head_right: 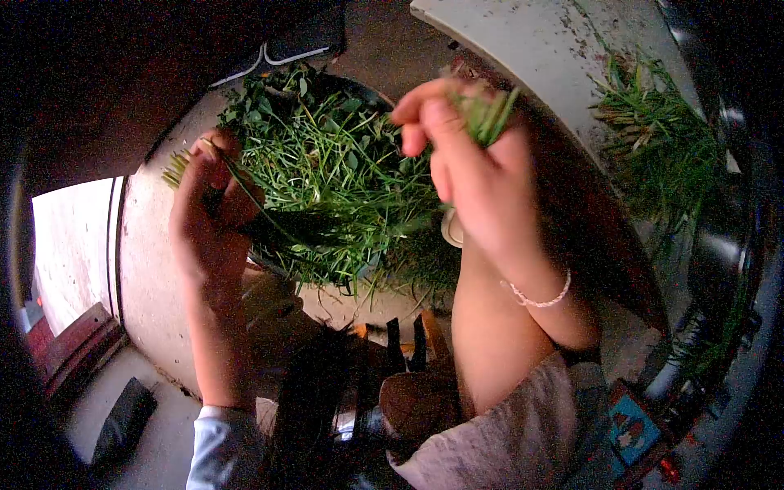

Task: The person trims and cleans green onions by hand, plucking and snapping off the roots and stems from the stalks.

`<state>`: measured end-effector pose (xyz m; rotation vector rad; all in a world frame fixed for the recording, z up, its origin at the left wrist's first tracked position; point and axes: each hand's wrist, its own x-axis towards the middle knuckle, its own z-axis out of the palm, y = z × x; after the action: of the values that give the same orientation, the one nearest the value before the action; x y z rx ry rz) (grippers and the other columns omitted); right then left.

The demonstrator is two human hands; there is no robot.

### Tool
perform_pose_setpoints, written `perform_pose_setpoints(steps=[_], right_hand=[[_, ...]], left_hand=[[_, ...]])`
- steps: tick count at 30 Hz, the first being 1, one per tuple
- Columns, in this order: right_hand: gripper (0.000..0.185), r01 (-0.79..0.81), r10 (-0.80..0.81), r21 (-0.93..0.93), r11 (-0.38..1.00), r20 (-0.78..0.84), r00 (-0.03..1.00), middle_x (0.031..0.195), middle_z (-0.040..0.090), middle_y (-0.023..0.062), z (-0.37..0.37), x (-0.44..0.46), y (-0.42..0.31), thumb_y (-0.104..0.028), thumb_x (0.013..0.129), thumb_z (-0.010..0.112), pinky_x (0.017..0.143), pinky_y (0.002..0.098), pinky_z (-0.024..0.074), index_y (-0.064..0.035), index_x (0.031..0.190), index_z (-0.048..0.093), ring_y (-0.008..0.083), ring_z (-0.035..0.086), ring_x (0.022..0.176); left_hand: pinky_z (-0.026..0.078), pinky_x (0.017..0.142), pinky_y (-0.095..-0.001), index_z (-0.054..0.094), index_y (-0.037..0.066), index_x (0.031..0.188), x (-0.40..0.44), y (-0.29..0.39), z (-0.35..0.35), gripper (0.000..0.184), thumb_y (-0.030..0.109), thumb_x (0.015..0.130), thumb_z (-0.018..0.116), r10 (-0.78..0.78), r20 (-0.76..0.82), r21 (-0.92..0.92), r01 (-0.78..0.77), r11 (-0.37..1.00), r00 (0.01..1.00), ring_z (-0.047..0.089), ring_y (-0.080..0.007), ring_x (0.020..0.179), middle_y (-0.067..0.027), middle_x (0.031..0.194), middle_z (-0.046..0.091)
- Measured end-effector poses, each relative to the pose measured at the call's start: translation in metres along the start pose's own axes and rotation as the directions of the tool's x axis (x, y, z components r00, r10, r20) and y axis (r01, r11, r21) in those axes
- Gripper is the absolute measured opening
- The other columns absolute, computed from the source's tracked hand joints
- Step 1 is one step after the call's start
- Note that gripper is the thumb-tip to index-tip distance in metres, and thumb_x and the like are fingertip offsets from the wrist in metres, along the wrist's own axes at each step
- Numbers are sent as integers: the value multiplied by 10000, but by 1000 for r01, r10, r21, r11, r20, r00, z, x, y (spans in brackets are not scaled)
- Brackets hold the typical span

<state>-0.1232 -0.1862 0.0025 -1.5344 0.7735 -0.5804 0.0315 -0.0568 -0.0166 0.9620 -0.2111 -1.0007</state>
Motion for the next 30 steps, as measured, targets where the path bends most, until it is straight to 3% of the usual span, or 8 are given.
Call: perform_pose_setpoints(steps=[3, 12, 15, 18, 22, 24, 26, 30], right_hand=[[284, 5, -6, 3, 1000, 174, 985, 675, 476, 26, 9, -2, -1, -210, 859, 363, 388, 122, 197, 22, 876, 524, -9, 277, 427], [376, -247, 177, 220, 944, 295, 939, 608, 392, -22, 3, 0, -6, -234, 825, 313, 389, 143, 182, 69, 983, 471, 6, 237, 421], [355, -81, 79, 19, 997, 59, 995, 603, 418, -16, 2, 1, -6, -219, 824, 319, 406, 146, 203, 55, 959, 501, 7, 288, 460], [280, 208, -233, -147, 967, -181, 956, 589, 456, -39, 0, 4, -3, -200, 825, 369, 473, 154, 272, -8, 866, 567, 25, 366, 507], [311, 260, -339, -350, 900, -188, 922, 601, 474, -16, -1, 2, -11, -235, 839, 362, 498, 168, 304, 1, 863, 562, 44, 404, 521], [423, 216, -221, -138, 966, -15, 975, 567, 433, 16, -2, 0, -16, -315, 865, 308, 483, 167, 277, 55, 1007, 459, 61, 377, 496], [474, 30, -51, 125, 992, 166, 985, 510, 377, -10, 0, -3, -13, -354, 864, 310, 412, 166, 241, 57, 1083, 397, 46, 315, 419], [496, -311, 154, 313, 898, 439, 885, 489, 307, -36, 1, -2, -13, -326, 842, 354, 360, 143, 187, 71, 1139, 340, 18, 235, 373]], left_hand=[[178, 387, -189, 493, 21, 846, -3, 2, 8, 133, 129, 768, 486, -54, -12, 86, 55, 995, 998, 223, -25, 391, 62, 482, 298], [171, 377, -188, 510, 30, 831, 3, 1, 3, 108, 119, 780, 477, 28, -125, 109, -14, 994, 992, 230, -24, 385, 66, 482, 318], [170, 378, -187, 523, 31, 836, 5, 3, -5, 115, 129, 786, 489, 43, -77, 68, -38, 997, 996, 233, -21, 393, 68, 483, 317], [168, 380, -186, 536, 30, 845, 4, 4, -5, 118, 126, 782, 509, 56, -85, 96, -47, 994, 995, 236, -17, 401, 70, 489, 320], [182, 384, -177, 554, 28, 832, 2, 6, 0, 99, 102, 769, 537, 27, -95, 109, -17, 994, 995, 248, -16, 409, 65, 519, 381], [236, 396, -163, 562, 30, 799, 3, 7, 3, 62, 79, 763, 550, 89, -199, 241, -39, 970, 976, 308, -11, 422, 46, 577, 462], [298, 431, -153, 562, 25, 778, 7, 3, 1, 33, 45, 752, 557, 413, -215, 652, -185, 735, 885, 384, -4, 477, 28, 643, 514], [320, 471, -149, 550, 16, 783, 4, -4, 12, 85, 11, 705, 581, 462, -97, 740, -246, 626, 881, 416, -12, 545, 25, 632, 509]])
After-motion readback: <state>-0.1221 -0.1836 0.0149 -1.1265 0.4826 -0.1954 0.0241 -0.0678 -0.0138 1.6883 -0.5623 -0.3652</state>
